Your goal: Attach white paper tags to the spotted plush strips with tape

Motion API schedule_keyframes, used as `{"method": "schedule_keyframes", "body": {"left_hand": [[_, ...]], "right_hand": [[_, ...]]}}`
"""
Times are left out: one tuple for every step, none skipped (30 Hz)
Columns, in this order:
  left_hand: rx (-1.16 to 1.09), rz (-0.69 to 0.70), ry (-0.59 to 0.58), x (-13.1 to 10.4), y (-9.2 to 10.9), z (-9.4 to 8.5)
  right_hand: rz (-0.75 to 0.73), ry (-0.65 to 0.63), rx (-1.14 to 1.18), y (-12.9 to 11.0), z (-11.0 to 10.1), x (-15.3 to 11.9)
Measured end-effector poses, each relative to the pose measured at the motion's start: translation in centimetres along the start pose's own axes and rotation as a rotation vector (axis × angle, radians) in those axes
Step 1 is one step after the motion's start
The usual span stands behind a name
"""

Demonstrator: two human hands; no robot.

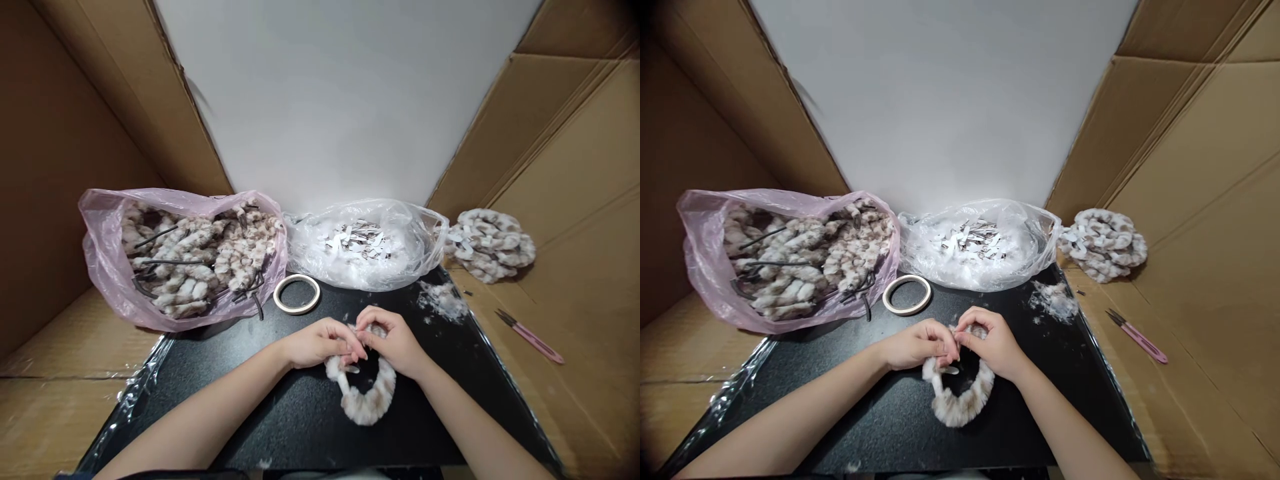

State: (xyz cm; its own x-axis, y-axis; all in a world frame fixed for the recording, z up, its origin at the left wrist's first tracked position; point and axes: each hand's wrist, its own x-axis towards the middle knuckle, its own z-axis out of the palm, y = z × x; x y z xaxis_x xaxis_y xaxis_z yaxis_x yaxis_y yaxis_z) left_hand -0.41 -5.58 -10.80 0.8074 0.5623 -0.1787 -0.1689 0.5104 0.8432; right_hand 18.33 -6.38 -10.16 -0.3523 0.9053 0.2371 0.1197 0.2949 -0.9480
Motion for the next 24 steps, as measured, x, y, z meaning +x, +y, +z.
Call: {"method": "schedule_keyframes", "body": {"left_hand": [[0.005, -0.024, -0.025, -0.1, 0.2, 0.2], [0.008, -0.045, -0.046, -0.1, 0.4, 0.4], [0.009, -0.061, -0.060, -0.2, 0.7, 0.6], [0.011, -0.072, -0.066, -0.4, 1.0, 0.8], [0.011, -0.075, -0.064, -0.7, 1.5, 1.0], [0.028, -0.073, -0.056, -1.3, 2.1, 1.2], [0.066, -0.067, -0.043, -2.0, 2.8, 1.4], [0.114, -0.058, -0.019, -2.9, 3.6, 1.7], [0.255, -0.057, 0.004, -4.1, 4.5, 2.0], [0.404, -0.052, 0.047, -5.4, 5.3, 2.4], [0.536, -0.051, 0.113, -6.7, 6.1, 2.7], [0.649, -0.041, 0.222, -8.1, 6.9, 3.0], [0.746, -0.012, 0.364, -9.4, 7.5, 3.2], [0.828, 0.008, 0.487, -10.5, 8.1, 3.2], [0.898, 0.023, 0.593, -11.5, 8.6, 3.2], [0.964, 0.037, 0.678, -12.3, 9.0, 3.0], [1.038, 0.056, 0.748, -12.9, 9.3, 2.7], [1.118, 0.074, 0.803, -13.3, 9.6, 2.3], [1.199, 0.091, 0.849, -13.5, 10.0, 1.9], [1.279, 0.105, 0.888, -13.5, 10.3, 1.5], [1.353, 0.114, 0.917, -13.2, 10.8, 1.2], [1.416, 0.124, 0.936, -12.8, 11.4, 1.0], [1.471, 0.140, 0.942, -12.2, 12.0, 0.9], [1.519, 0.166, 0.934, -11.3, 12.7, 1.0]], "right_hand": [[0.012, -0.014, 0.010, 0.1, -0.1, 0.0], [0.023, -0.028, 0.017, 0.1, -0.1, 0.0], [0.033, -0.036, 0.020, 0.2, -0.2, 0.0], [0.042, -0.030, 0.014, 0.2, -0.2, 0.2], [0.049, -0.008, -0.006, 0.2, -0.3, 0.4], [0.054, 0.022, -0.042, 0.1, -0.3, 0.7], [0.054, 0.043, -0.091, -0.1, -0.2, 1.1], [0.046, 0.040, -0.149, -0.3, 0.0, 1.6], [0.022, 0.009, -0.217, -0.5, 0.4, 2.2], [-0.018, -0.045, -0.298, -0.6, 0.8, 2.9], [-0.070, -0.111, -0.393, -0.7, 1.4, 3.7], [-0.126, -0.175, -0.500, -0.6, 2.1, 4.4], [-0.177, -0.229, -0.613, -0.5, 2.8, 5.2], [-0.215, -0.269, -0.714, -0.3, 3.6, 5.9], [-0.238, -0.296, -0.790, -0.1, 4.3, 6.6], [-0.250, -0.315, -0.834, 0.0, 4.9, 7.1], [-0.260, -0.325, -0.850, 0.1, 5.3, 7.6], [-0.274, -0.326, -0.854, -0.1, 5.4, 7.9], [-0.288, -0.317, -0.838, -0.4, 5.4, 8.1], [-0.295, -0.305, -0.798, -1.0, 5.1, 8.3], [-0.291, -0.302, -0.725, -1.8, 4.5, 8.3], [-0.273, -0.305, -0.615, -2.7, 3.8, 8.4], [-0.246, -0.312, -0.482, -3.7, 3.0, 8.3], [-0.220, -0.316, -0.348, -4.8, 2.1, 8.3]]}}
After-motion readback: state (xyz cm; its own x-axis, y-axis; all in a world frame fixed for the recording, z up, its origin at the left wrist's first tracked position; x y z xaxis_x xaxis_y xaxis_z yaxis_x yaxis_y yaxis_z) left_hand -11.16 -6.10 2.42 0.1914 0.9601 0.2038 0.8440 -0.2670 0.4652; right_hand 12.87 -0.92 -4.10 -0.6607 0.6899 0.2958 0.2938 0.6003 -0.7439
